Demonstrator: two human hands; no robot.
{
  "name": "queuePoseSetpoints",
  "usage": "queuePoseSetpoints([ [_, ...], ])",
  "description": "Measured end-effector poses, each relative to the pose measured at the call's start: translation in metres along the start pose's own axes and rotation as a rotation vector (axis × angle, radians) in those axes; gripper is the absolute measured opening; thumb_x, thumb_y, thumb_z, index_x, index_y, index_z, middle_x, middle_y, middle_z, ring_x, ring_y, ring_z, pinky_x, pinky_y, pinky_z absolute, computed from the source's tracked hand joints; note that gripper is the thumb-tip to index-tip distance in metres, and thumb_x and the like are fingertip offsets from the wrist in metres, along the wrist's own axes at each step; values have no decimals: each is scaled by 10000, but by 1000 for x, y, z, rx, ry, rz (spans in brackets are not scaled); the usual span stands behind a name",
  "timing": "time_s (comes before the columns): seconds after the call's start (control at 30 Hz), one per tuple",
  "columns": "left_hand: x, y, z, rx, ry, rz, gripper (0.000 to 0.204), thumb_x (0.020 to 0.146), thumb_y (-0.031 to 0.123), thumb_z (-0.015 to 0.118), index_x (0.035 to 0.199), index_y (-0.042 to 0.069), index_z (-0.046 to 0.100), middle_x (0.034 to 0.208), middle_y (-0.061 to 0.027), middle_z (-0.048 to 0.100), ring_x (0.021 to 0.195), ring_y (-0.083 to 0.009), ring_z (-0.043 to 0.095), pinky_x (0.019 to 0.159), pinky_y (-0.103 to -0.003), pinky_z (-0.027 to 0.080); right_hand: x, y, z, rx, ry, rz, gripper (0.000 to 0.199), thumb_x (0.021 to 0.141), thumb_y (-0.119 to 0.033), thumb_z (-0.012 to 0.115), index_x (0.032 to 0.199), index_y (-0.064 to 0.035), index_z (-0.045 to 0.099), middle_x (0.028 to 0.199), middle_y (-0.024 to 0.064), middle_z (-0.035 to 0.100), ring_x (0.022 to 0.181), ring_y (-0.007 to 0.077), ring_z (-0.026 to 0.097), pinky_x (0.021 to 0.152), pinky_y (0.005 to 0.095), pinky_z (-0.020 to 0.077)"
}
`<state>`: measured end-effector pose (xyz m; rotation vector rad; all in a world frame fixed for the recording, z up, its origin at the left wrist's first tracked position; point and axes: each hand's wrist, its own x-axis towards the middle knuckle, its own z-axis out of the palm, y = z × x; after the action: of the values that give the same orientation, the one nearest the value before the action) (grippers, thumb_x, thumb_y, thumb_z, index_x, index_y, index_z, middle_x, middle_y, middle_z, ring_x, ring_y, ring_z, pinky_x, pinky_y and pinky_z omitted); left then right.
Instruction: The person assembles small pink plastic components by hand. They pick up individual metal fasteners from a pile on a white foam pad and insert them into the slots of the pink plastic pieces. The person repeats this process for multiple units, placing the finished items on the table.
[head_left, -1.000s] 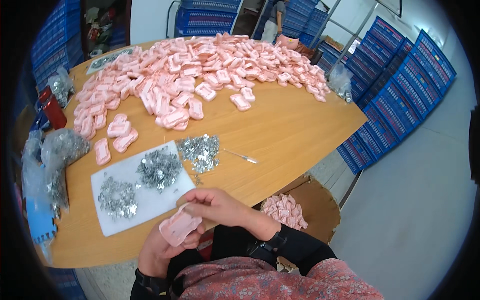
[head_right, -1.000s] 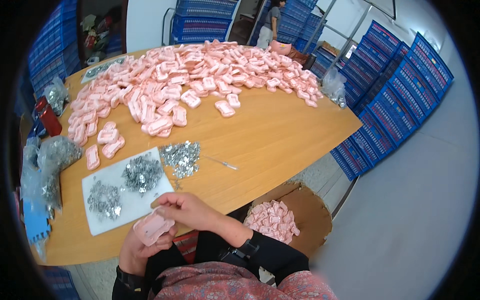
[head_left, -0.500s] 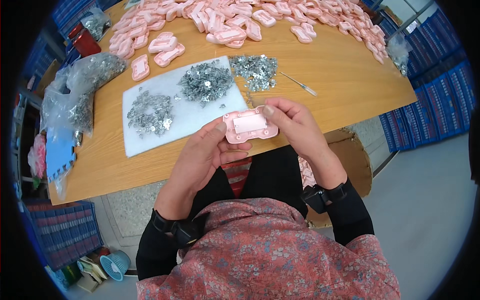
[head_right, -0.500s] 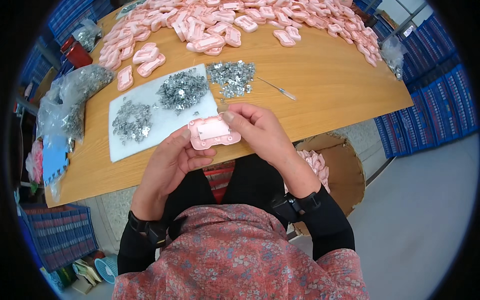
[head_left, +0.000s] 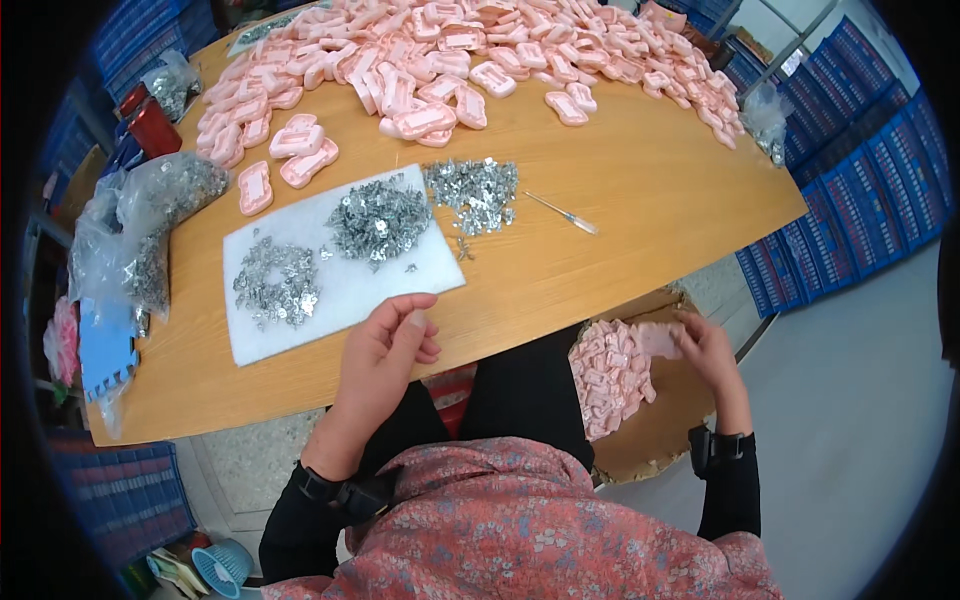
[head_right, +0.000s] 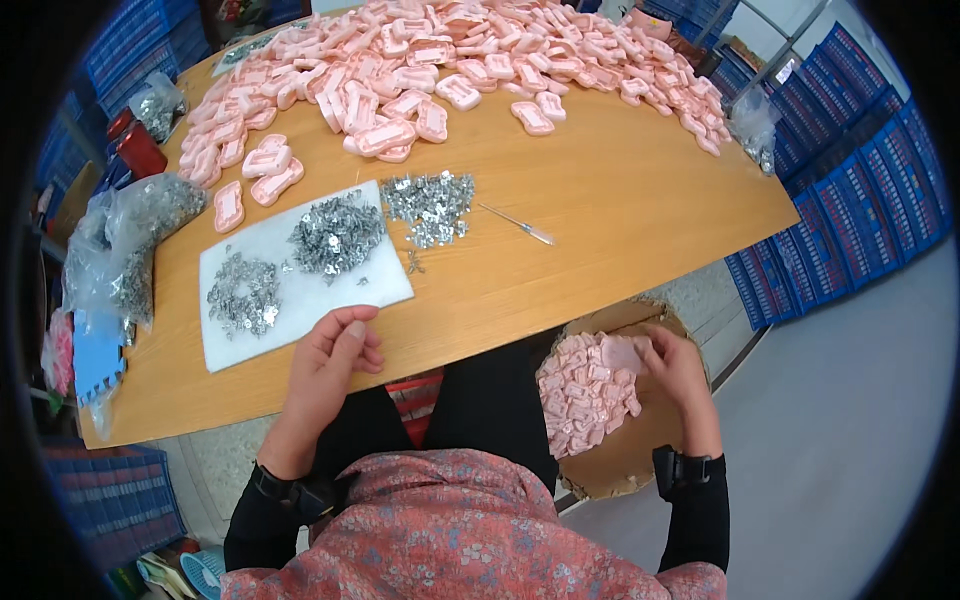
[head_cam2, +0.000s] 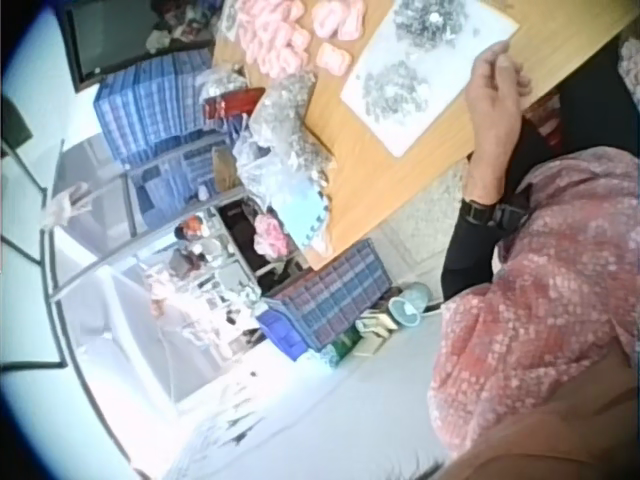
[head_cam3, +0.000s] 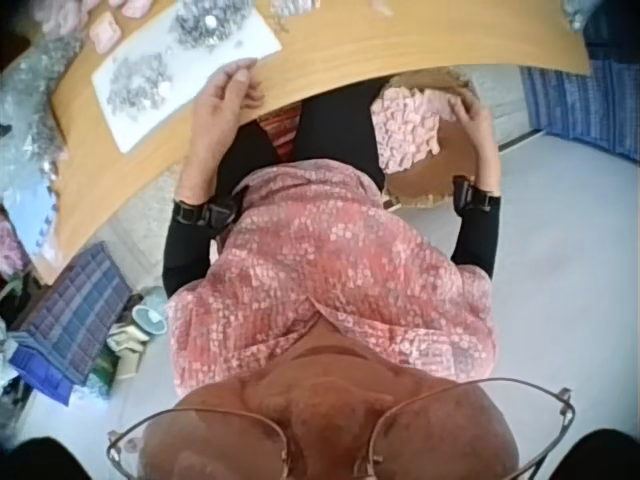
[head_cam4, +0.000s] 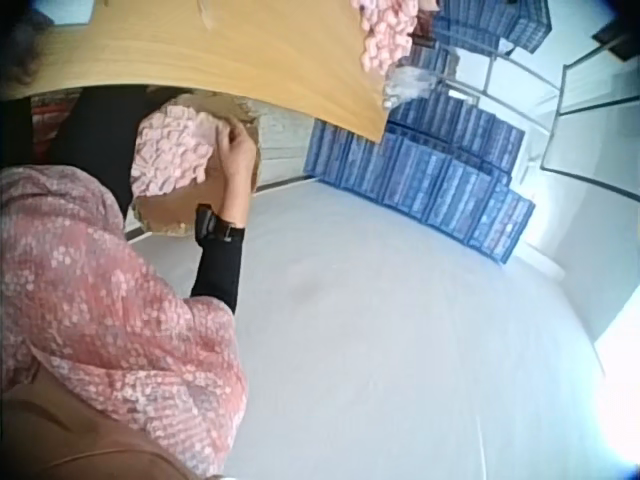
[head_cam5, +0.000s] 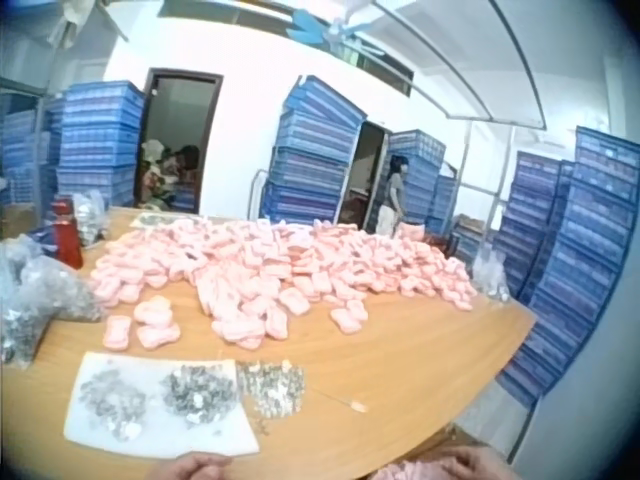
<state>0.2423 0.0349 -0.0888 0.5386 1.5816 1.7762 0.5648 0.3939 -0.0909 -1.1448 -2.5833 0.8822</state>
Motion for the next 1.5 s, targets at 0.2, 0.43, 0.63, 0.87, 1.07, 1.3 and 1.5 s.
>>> queuePoseSetpoints([
  [0.2,-4,-1,-4,74,-52,28,273,1014,107,571,1263,-3,595,962,-23,647,823,-65,628,746,-231,545,28,-85,7,-58,138,-154,355,922,-196,697,1211,3,649,885,105,701,733,181,659,712,300,533],
  [0.43,-2,-2,-13,63,-153,43,239,1036,102,525,1232,-11,602,931,-30,628,830,-88,616,778,-252,538,179,-239,81,-152,62,-584,356,875,-224,703,1172,-31,668,1015,164,713,925,312,685,830,404,539],
  [0.63,-5,-3,-23,-45,-122,3,246,1030,111,531,1233,9,626,955,-28,641,828,-73,628,769,-237,542,285,-311,152,-457,82,-651,434,905,-198,624,1312,-70,543,1061,173,710,997,384,664,868,475,525],
  [0.87,-4,3,-24,-109,-157,-18,230,1055,120,488,1216,-2,599,961,-37,628,852,-91,615,787,-260,532,320,-274,120,-161,209,-467,439,893,-188,623,1300,-41,551,940,156,728,857,293,704,741,418,550],
  [1.07,1,0,-28,-188,-163,0,287,1057,174,490,1277,4,562,985,-44,632,905,-119,611,852,-296,514,220,-265,80,778,-284,-195,386,901,-97,590,1273,-8,540,1058,59,690,886,125,671,756,264,539],
  [1.3,11,12,4,-493,-66,163,712,1023,420,508,1559,51,219,1434,-184,467,1376,-294,424,1111,-421,390,38,-270,139,1331,-841,128,371,953,-130,650,1294,-41,537,1212,70,641,1095,172,636,915,333,535],
  [1.5,8,18,-9,-586,133,47,571,992,296,536,1456,-7,398,1113,-164,666,1092,-293,651,980,-425,523,35,-246,139,876,-605,-164,279,951,-142,663,1192,-21,590,1025,66,695,839,153,673,802,291,541],
])
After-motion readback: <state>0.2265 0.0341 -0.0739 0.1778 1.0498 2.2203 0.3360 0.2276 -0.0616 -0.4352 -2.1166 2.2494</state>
